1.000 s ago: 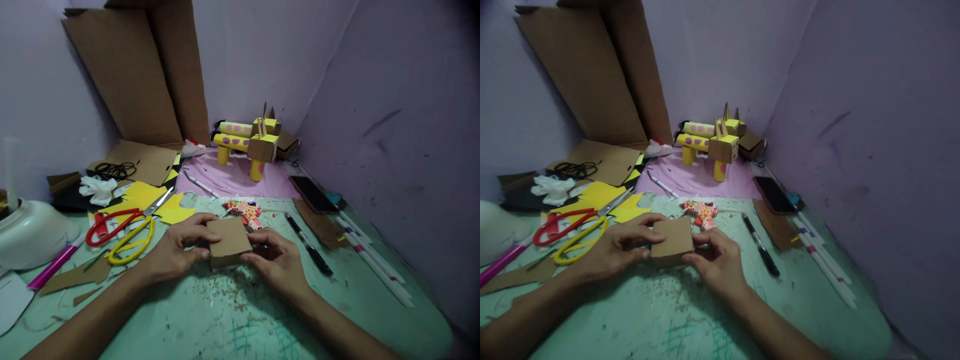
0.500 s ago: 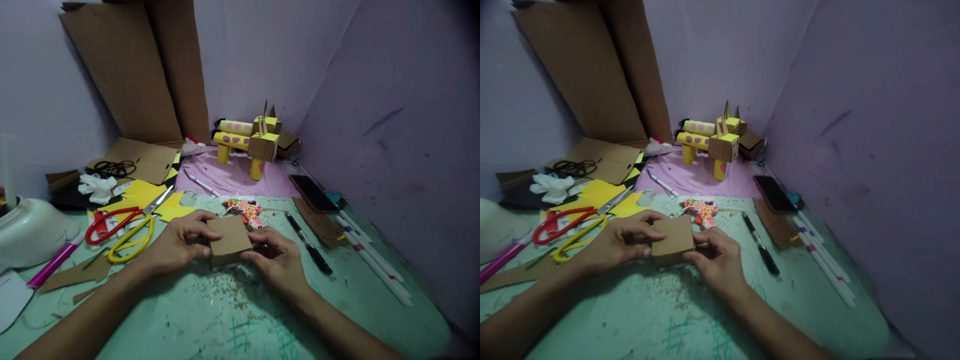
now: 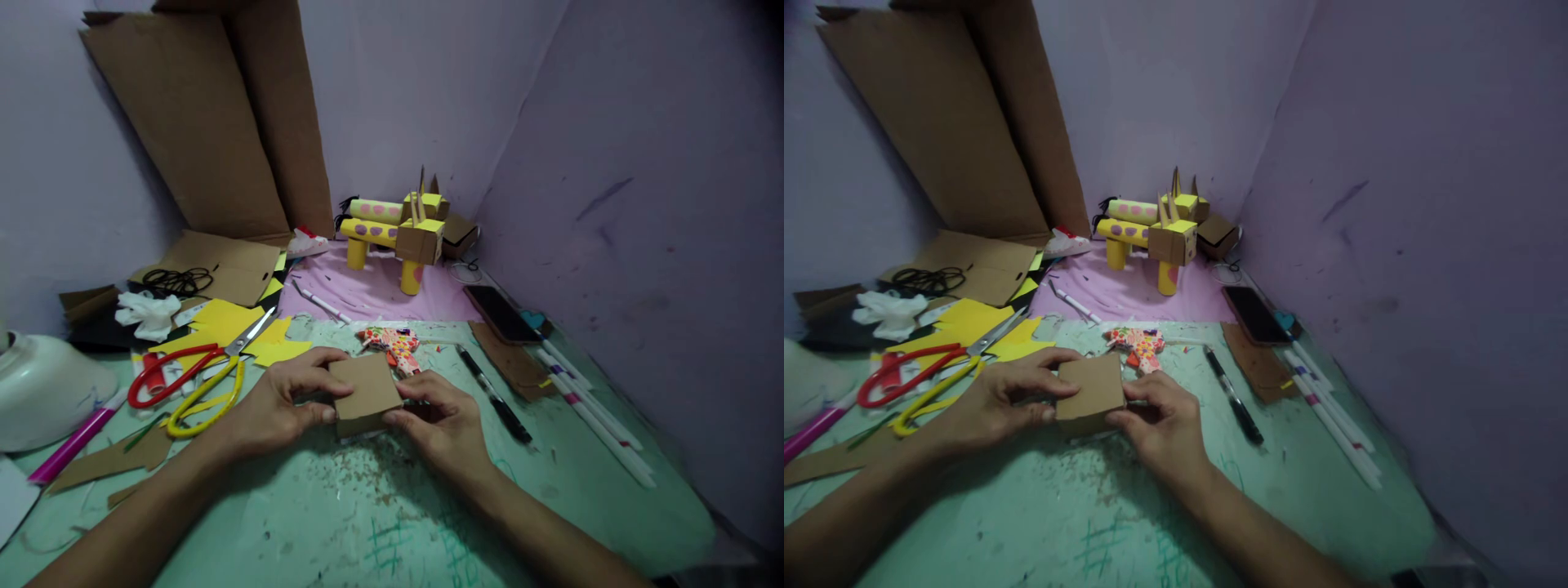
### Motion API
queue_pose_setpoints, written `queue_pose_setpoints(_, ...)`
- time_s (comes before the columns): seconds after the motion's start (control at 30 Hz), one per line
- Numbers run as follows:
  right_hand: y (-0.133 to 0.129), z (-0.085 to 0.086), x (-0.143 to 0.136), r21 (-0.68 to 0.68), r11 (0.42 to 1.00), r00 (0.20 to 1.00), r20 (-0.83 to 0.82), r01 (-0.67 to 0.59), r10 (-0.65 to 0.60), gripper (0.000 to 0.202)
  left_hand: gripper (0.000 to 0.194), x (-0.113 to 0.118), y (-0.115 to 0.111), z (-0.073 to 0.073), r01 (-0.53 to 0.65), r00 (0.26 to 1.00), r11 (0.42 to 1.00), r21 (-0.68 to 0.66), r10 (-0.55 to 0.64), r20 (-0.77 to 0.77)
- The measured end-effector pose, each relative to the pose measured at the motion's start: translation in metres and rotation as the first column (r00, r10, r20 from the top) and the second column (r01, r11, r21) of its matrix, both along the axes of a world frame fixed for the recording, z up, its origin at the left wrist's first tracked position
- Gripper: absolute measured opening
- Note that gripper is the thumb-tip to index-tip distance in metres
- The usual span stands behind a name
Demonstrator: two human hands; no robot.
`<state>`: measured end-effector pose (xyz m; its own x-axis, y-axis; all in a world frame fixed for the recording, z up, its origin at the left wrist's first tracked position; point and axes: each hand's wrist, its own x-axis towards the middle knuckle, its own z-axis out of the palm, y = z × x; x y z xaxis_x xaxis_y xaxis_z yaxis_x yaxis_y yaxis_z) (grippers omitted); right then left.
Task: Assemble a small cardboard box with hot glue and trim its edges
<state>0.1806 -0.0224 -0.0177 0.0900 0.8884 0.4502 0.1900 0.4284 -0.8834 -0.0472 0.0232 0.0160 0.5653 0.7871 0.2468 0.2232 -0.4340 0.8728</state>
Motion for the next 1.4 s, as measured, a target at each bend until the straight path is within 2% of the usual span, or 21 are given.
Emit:
queue_pose_setpoints(0.2,0.000,0.001,0.000,-0.004,1.000,0.999,-0.032,0.002,-0.002,0.016,0.027,-0.001,-0.002,0.001,0.020,1.000,0.999,0.025,-0.020,-0.009)
queue_pose_setpoints(0.5,0.001,0.006,-0.003,-0.179,0.984,0.993,-0.114,0.011,-0.032,0.017,0.029,-0.003,-0.001,0.006,0.087,0.995,0.994,0.070,-0.084,-0.054)
queue_pose_setpoints(0.63,0.000,0.004,-0.003,-0.232,0.972,0.992,-0.127,-0.033,0.003,0.020,0.028,-0.003,0.000,0.005,0.113,0.993,0.991,0.069,-0.110,-0.045)
queue_pose_setpoints(0.77,0.000,-0.002,0.000,-0.060,0.992,0.989,-0.108,-0.109,0.102,0.041,0.026,-0.005,-0.001,0.004,0.112,0.992,0.991,0.069,-0.108,-0.071)
queue_pose_setpoints(0.87,-0.001,-0.004,0.003,0.030,0.987,0.988,0.021,-0.155,0.154,0.033,0.027,-0.006,-0.002,0.006,0.112,0.987,0.990,0.080,-0.102,-0.121)
queue_pose_setpoints(1.0,-0.002,-0.001,0.003,0.106,0.983,0.978,0.161,-0.152,0.134,0.027,0.033,-0.004,-0.006,0.008,0.117,0.981,0.987,0.109,-0.098,-0.165)
queue_pose_setpoints(1.2,-0.002,0.001,0.002,0.182,0.971,0.958,0.268,-0.158,0.106,0.027,0.018,0.006,-0.016,0.001,0.026,0.993,0.975,0.221,0.002,-0.122)
queue_pose_setpoints(1.4,0.000,0.001,0.003,0.271,0.940,0.935,0.339,-0.206,0.107,0.031,0.017,0.010,-0.019,-0.008,-0.017,0.990,0.955,0.297,0.058,-0.130)
